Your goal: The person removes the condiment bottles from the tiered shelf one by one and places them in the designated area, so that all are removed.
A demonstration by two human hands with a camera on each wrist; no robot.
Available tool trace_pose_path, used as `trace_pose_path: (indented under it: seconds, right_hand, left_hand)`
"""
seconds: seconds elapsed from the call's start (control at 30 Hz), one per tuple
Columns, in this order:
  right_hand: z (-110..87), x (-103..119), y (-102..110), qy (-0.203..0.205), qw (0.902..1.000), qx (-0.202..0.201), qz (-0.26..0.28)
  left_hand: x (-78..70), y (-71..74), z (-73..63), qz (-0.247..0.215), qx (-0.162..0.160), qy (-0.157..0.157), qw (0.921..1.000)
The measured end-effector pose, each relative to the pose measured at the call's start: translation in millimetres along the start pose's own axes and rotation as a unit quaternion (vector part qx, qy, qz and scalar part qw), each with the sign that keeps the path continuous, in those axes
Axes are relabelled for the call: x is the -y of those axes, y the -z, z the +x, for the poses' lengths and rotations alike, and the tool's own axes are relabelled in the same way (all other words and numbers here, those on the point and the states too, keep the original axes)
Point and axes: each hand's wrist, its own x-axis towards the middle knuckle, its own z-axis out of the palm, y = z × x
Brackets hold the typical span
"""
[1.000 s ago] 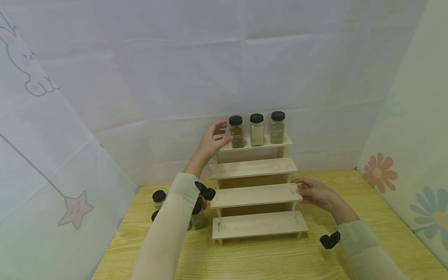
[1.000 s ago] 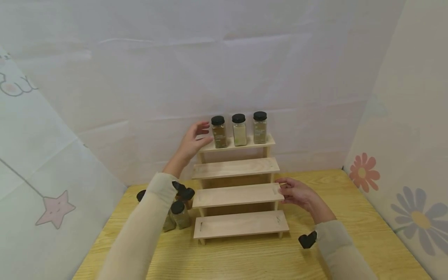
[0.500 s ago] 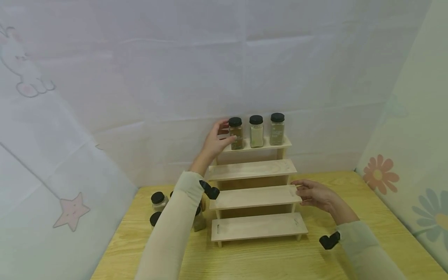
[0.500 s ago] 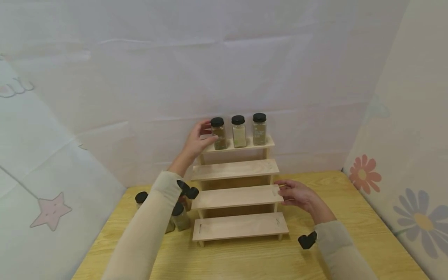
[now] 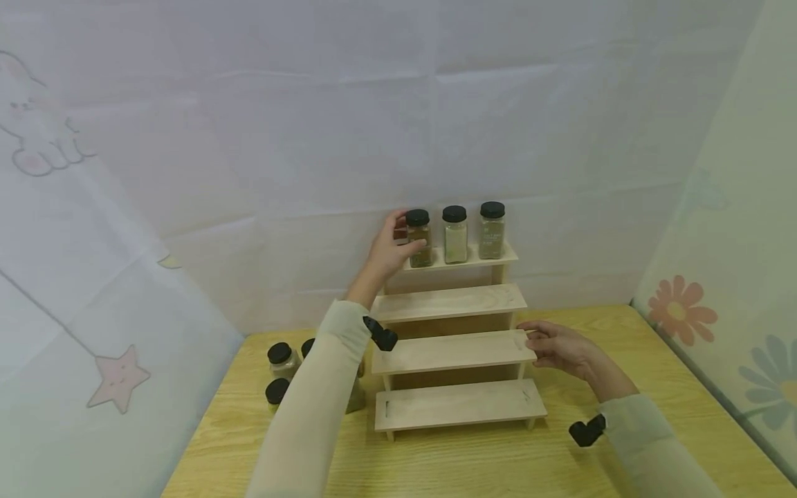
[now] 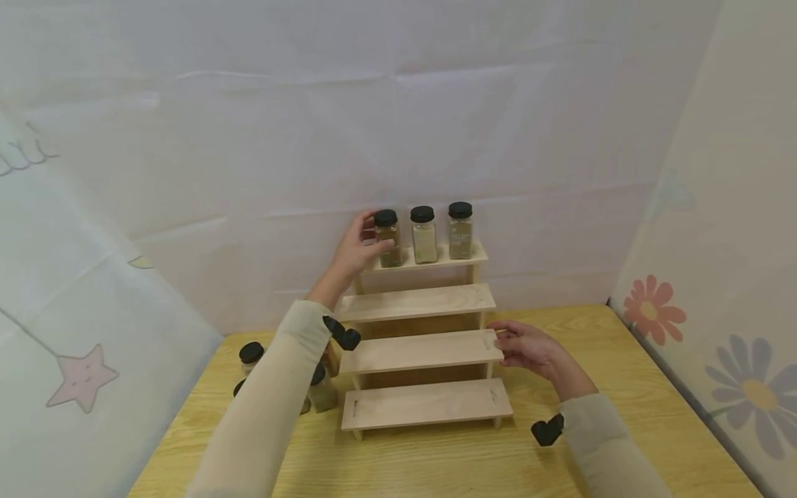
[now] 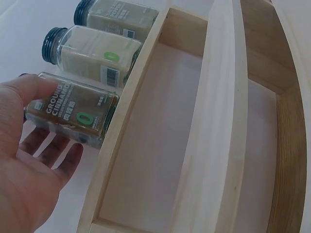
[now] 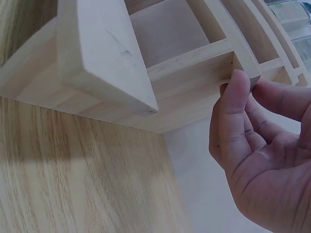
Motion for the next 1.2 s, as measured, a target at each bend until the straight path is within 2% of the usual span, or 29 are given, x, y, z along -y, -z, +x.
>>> trace_pose_path:
  seconds: [0.23, 0.37, 0.57, 0.77, 0.93, 1.2]
  right_hand:
    - [2.0, 0, -2, 0.004, 1.0, 0.006, 0.002]
    - [3.5, 0, -2, 0.005, 1.0, 0.008, 0.003]
    - [5.6, 1, -2, 0.004, 1.0, 0.008, 0.003]
    - [6.6, 1, -3, 0.007, 0.9999, 0.008, 0.002]
    - [7.7, 0, -4, 0.004, 1.0, 0.007, 0.004]
    - [7.4, -1, -3, 0.008, 0.9999, 0.009, -0.001]
  left_hand:
    - [-0.3, 1.4, -0.3, 0.029, -0.031, 0.006, 0.9991]
    - [-6.4, 5.4, -4.4, 0.039, -0.045, 0.001, 0.9982]
    - [-18.9, 15.0, -15.3, 0.027, -0.035, -0.012, 0.999]
    - [-26.2, 28.5, -38.3, 0.007, 0.0, -0.017, 0.9998]
    - [-27.6, 39.0, -65.0, 0.013, 0.026, 0.0, 0.9996]
    - [-20.8, 50.6, -98.7, 0.022, 0.034, -0.004, 0.9991]
